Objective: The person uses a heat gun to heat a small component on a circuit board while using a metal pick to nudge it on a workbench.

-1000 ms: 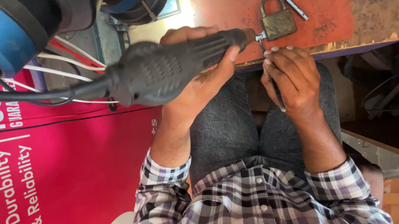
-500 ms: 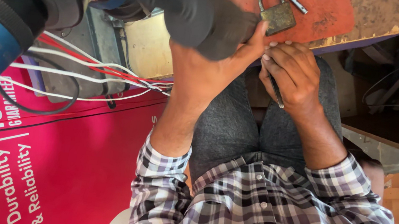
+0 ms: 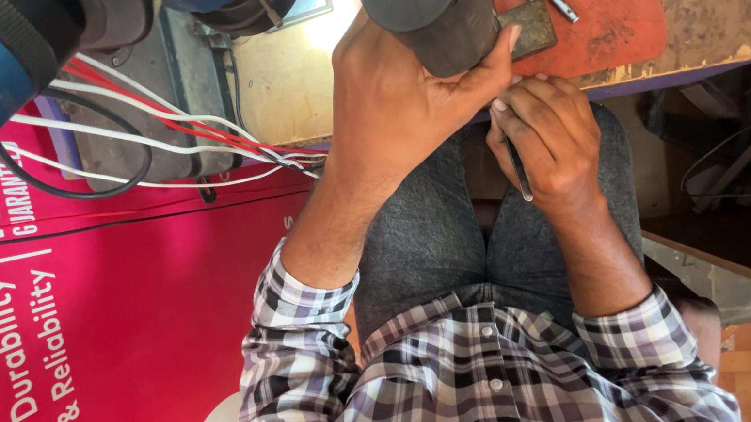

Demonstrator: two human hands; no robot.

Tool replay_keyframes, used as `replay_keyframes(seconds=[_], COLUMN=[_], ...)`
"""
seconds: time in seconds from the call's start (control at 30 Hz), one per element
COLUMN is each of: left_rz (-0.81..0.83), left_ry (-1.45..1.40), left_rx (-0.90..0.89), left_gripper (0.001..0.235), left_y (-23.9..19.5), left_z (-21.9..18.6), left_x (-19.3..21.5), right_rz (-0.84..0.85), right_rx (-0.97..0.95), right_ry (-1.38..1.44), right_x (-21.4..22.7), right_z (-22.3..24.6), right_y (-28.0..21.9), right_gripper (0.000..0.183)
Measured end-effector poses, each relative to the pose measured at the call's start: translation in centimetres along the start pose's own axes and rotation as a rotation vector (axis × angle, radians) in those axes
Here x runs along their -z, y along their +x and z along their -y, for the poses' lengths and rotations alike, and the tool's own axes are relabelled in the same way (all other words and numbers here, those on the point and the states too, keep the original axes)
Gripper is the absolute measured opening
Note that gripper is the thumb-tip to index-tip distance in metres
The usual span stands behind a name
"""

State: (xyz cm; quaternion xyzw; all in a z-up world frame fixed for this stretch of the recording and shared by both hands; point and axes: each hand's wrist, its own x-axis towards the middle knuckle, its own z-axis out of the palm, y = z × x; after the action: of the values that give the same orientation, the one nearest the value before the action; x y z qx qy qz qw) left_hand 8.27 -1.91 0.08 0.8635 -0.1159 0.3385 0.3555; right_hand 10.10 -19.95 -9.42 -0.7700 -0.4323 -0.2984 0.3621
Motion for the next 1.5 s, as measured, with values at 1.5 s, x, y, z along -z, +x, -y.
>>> replay_keyframes(seconds=[1.5], left_rz=[-0.008], left_ry=[-0.008], left_rx=[0.029], left_gripper=[0.024], left_y=[-0.46], left_z=[0.06], left_x=[0.05], right_rz=[0.040], right_rx=[-0.011], right_ry=[-0.067], right_x=[0.55], right_z=[0.12], right_y=[-0.46], right_gripper=[0.024])
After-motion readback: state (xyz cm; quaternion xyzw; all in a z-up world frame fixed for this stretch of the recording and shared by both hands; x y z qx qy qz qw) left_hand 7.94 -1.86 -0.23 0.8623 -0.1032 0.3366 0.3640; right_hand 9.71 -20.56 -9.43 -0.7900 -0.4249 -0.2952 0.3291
